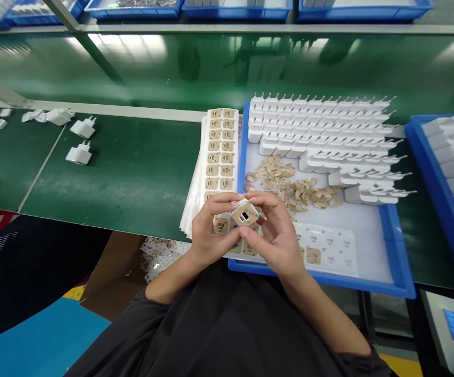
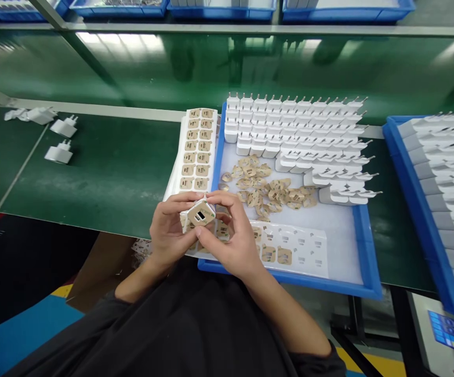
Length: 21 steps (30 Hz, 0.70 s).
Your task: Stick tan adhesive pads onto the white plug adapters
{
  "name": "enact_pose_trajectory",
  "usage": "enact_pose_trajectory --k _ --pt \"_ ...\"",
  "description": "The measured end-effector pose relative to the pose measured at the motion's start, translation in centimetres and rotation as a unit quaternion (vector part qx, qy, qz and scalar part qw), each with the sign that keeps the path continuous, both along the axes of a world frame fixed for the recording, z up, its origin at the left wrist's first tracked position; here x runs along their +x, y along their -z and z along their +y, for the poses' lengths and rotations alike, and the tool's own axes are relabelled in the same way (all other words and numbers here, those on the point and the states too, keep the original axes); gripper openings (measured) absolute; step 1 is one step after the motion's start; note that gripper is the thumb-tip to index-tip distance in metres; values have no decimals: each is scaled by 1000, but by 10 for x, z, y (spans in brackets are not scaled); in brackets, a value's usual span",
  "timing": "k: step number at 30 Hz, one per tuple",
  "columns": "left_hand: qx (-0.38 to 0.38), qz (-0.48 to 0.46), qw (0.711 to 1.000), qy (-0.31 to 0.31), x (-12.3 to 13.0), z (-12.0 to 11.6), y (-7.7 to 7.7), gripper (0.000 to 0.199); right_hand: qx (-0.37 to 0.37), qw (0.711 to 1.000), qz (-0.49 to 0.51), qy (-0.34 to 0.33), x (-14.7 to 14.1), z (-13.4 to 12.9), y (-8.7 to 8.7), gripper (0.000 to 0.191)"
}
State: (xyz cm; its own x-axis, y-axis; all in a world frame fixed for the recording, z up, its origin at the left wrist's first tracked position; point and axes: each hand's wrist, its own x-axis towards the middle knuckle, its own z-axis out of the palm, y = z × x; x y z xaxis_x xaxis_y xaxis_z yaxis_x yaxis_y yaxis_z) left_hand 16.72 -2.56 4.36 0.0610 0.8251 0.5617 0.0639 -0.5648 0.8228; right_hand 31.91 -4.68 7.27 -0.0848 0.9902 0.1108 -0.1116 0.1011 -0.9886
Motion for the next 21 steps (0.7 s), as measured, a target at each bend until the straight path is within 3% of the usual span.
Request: enact_pose_trajectory --k 5,13,21 --pt "11 18 1000 -4 4 -2 1 47 42 998 33 44 -1 2 3 20" --pt "125 102 985 -56 11 1 -2 45 38 995 58 68 -4 3 1 16" --pt "185 149 969 -73 12 1 -2 41 37 992 59 102 -7 3 7 5"
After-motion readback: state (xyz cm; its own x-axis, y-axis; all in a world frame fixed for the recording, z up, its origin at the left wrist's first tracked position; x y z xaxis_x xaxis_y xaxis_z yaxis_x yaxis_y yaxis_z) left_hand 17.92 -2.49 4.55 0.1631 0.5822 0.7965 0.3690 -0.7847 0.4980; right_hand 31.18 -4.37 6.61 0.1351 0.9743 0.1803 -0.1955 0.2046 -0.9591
